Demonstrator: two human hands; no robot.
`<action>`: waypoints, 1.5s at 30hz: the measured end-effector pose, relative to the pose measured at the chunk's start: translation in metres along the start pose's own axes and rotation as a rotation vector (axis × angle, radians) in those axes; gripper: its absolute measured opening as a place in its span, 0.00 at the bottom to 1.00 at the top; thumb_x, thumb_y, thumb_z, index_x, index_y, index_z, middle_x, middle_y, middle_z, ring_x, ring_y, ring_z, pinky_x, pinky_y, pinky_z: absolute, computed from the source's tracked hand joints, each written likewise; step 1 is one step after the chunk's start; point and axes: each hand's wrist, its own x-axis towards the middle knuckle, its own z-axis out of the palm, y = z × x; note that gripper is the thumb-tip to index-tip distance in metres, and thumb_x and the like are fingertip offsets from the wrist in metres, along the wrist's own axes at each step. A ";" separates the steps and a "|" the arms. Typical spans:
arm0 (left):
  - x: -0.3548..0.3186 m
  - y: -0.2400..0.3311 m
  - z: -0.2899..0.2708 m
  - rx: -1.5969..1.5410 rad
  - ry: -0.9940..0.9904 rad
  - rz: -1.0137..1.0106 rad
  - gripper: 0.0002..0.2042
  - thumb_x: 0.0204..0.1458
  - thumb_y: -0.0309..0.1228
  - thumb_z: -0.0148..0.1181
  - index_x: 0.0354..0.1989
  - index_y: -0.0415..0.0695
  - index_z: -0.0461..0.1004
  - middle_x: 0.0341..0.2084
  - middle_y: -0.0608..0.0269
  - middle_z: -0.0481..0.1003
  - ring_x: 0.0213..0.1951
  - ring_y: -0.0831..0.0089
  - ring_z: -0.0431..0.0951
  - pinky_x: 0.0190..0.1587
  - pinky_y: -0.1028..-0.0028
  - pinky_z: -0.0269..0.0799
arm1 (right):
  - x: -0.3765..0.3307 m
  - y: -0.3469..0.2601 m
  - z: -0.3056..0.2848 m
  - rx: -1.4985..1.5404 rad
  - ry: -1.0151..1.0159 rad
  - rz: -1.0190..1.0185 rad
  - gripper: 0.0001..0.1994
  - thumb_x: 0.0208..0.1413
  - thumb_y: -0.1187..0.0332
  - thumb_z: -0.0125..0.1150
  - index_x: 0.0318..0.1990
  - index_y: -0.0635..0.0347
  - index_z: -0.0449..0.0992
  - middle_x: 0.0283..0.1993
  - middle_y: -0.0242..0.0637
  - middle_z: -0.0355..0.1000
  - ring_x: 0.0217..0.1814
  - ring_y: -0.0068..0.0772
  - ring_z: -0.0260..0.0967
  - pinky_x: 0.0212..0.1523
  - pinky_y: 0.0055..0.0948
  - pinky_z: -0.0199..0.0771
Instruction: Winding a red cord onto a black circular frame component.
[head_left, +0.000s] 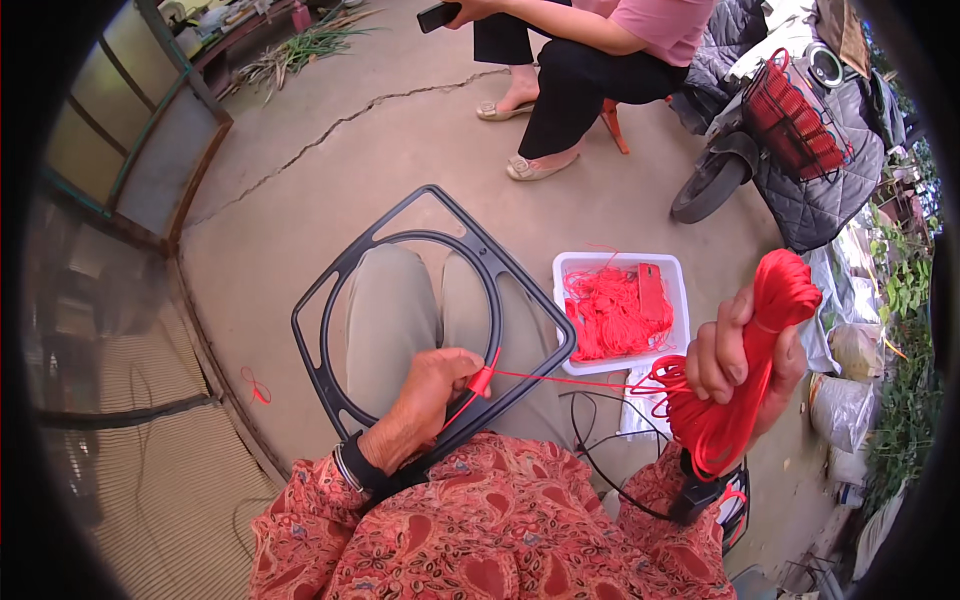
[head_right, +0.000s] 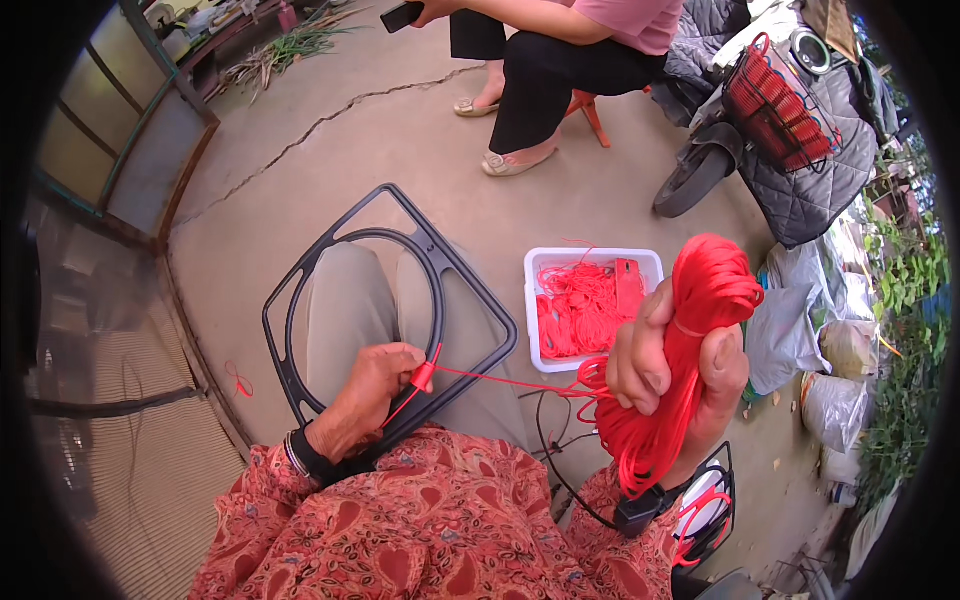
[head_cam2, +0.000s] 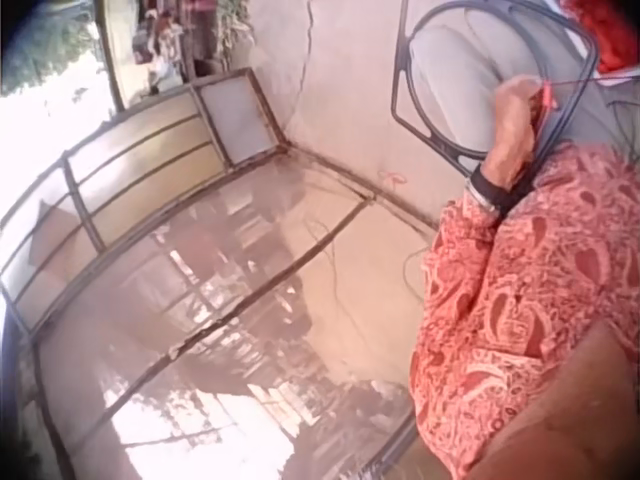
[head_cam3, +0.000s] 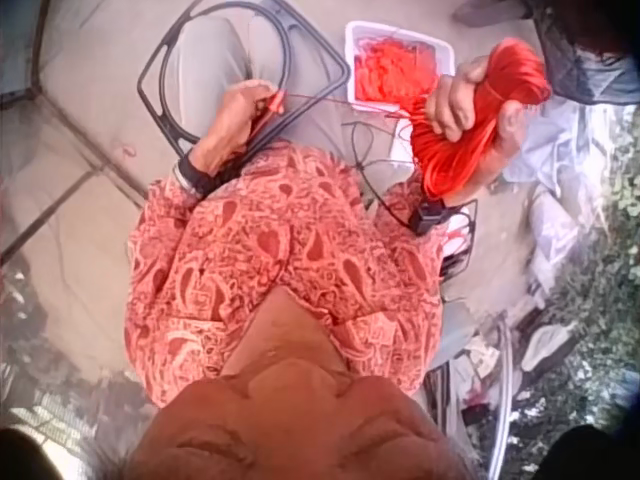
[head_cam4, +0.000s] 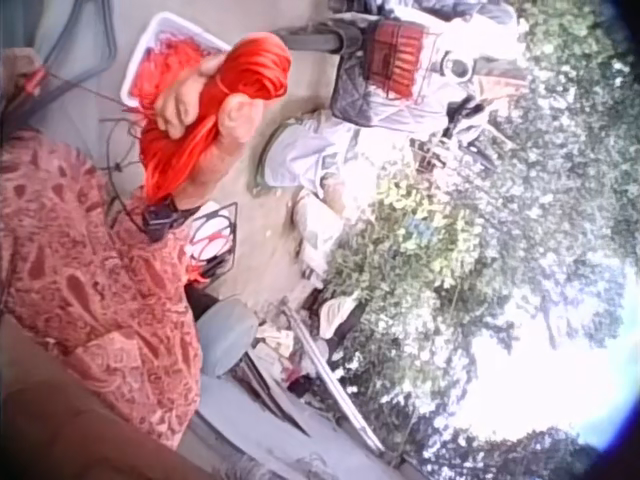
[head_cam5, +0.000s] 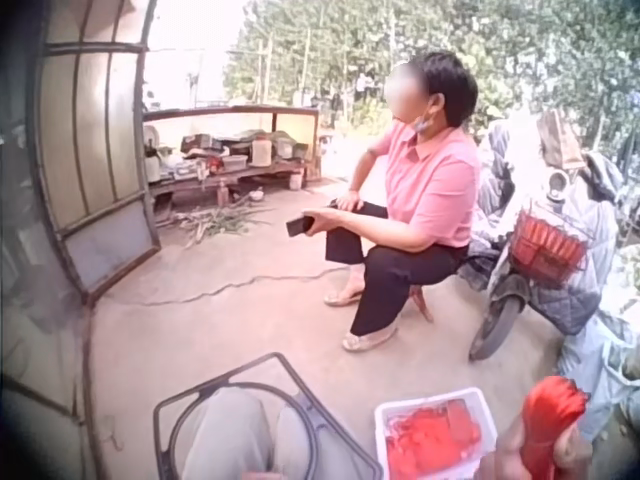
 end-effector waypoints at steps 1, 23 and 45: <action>-0.002 0.001 0.002 0.007 -0.013 -0.002 0.09 0.57 0.28 0.53 0.33 0.34 0.74 0.23 0.56 0.76 0.25 0.73 0.75 0.30 0.78 0.71 | 0.002 0.000 0.001 -0.014 -0.003 -0.017 0.23 0.63 0.50 0.49 0.43 0.66 0.63 0.18 0.28 0.58 0.13 0.18 0.52 0.13 0.20 0.54; -0.012 -0.018 0.027 0.604 -0.003 0.493 0.15 0.62 0.35 0.53 0.28 0.35 0.73 0.14 0.66 0.69 0.20 0.79 0.68 0.24 0.73 0.64 | 0.114 0.075 0.086 -0.517 -0.421 -0.245 0.15 0.60 0.66 0.57 0.50 0.65 0.69 0.34 0.32 0.71 0.32 0.18 0.68 0.33 0.19 0.69; -0.031 -0.011 0.041 1.039 0.057 0.685 0.13 0.58 0.37 0.55 0.26 0.40 0.71 0.17 0.47 0.70 0.24 0.45 0.72 0.25 0.54 0.65 | 0.074 0.152 0.022 -1.502 -1.380 -0.297 0.06 0.40 0.70 0.61 0.29 0.53 0.80 0.35 0.33 0.71 0.48 0.36 0.65 0.50 0.34 0.63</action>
